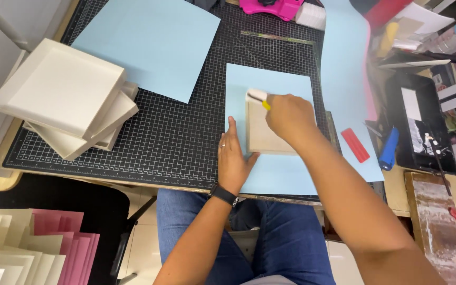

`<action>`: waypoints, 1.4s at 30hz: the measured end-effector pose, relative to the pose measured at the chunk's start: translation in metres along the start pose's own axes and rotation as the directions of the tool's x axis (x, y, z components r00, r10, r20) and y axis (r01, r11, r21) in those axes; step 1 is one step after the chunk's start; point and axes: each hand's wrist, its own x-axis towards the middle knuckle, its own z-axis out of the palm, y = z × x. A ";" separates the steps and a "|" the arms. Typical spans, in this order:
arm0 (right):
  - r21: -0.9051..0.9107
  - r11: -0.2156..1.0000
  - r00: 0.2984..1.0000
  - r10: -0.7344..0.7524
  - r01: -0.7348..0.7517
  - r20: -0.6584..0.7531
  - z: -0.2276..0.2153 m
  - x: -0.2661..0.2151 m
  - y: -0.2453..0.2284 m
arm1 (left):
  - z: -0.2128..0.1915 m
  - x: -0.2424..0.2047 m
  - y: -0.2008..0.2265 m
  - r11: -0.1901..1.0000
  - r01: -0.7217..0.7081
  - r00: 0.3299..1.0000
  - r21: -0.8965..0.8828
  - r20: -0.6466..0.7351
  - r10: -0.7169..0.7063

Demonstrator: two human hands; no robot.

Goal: Wrapping a cardboard box with paper using glue and a creasing tool

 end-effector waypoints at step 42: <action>0.233 0.919 0.911 -0.363 0.317 0.194 -0.018 -0.048 0.113 | -0.017 0.008 0.000 0.998 0.039 0.965 -0.054 0.263 -0.023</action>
